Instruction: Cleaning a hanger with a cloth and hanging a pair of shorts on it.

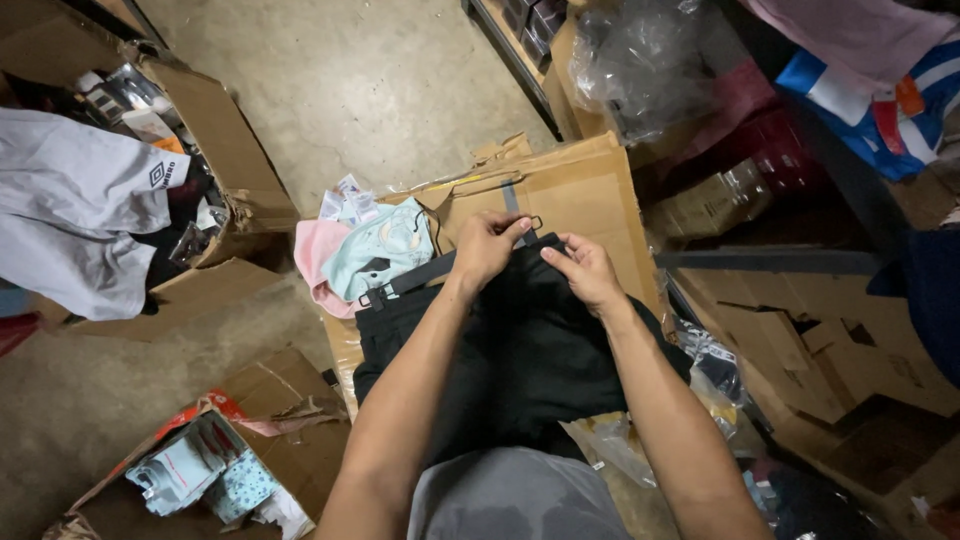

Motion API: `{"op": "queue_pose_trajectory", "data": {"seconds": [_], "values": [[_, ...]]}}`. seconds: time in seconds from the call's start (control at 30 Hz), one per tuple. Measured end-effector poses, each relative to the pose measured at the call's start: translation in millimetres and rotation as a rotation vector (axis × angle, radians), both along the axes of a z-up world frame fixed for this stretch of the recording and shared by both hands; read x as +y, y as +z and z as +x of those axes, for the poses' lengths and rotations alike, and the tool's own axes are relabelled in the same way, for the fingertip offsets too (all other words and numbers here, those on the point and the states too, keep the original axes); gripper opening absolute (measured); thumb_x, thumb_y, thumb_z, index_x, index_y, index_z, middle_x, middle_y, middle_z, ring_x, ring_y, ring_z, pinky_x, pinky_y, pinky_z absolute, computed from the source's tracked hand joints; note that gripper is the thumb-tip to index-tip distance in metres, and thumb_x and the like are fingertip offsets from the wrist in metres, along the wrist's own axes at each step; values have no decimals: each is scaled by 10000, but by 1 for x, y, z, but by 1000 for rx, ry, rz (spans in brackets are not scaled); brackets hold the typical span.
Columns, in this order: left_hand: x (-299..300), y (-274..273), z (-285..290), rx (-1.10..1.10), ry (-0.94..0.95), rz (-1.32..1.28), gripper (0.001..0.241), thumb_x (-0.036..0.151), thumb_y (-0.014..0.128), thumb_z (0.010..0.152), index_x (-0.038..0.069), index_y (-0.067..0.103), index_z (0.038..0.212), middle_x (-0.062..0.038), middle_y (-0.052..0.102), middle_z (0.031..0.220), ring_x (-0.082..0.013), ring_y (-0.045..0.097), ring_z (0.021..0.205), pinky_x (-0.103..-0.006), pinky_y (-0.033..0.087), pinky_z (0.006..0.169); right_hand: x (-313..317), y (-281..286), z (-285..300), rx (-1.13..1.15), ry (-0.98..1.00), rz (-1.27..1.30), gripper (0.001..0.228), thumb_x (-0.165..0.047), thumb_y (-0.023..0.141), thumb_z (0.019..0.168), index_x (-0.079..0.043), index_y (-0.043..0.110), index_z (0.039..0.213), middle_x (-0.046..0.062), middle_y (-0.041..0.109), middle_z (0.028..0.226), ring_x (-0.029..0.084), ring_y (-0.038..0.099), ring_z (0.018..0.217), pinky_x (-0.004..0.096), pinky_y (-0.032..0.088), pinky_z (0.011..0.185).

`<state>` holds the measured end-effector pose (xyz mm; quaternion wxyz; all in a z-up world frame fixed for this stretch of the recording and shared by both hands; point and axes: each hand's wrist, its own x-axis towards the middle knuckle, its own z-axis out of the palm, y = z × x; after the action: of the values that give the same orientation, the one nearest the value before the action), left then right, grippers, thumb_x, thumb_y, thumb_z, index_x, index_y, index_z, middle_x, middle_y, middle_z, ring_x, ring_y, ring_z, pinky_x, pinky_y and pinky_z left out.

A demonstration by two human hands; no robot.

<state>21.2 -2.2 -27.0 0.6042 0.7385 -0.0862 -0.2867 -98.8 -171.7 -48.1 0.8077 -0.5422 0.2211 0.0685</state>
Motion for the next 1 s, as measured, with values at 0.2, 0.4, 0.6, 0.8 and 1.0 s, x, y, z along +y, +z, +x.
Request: {"op": "queue_pose_trajectory", "data": {"seconds": [0.2,0.4,0.6,0.8,1.0], "values": [[-1,-7,-3,-105,15,23,291,250,783,888,29,792,1078,-173,768,961,-237,729,886,-336,549,803,5,-5,2,-24,-38,56,249,-64,692,976,17,633,1204,67,739,1061,120,703,911,263,569,845],[0,5,-5,-138,-3,60,321,272,791,872,41,789,1095,-169,746,957,-259,717,887,-348,548,801,4,-25,0,10,-118,42,241,-69,680,986,13,636,1209,77,743,1035,137,700,867,272,565,801],[27,52,-23,-583,81,77,484,269,823,860,13,686,1247,-209,679,1146,-370,656,1057,-419,518,915,-1,-32,7,-43,-106,-40,263,-91,703,974,11,648,1210,61,748,1055,115,710,912,258,566,829],[135,38,-65,-618,790,487,498,211,738,922,-71,568,1296,-256,617,1240,-414,559,1159,-460,441,1007,-17,-43,28,-124,-11,-806,442,-235,748,909,-10,672,1282,81,739,1143,191,692,1063,323,554,872],[176,-15,-88,-331,719,619,557,404,767,923,-12,635,1267,-210,628,1236,-391,560,1196,-452,427,1050,23,29,54,98,107,-1026,489,-398,812,874,-45,700,1195,176,744,1099,315,709,1067,407,538,905]]}}
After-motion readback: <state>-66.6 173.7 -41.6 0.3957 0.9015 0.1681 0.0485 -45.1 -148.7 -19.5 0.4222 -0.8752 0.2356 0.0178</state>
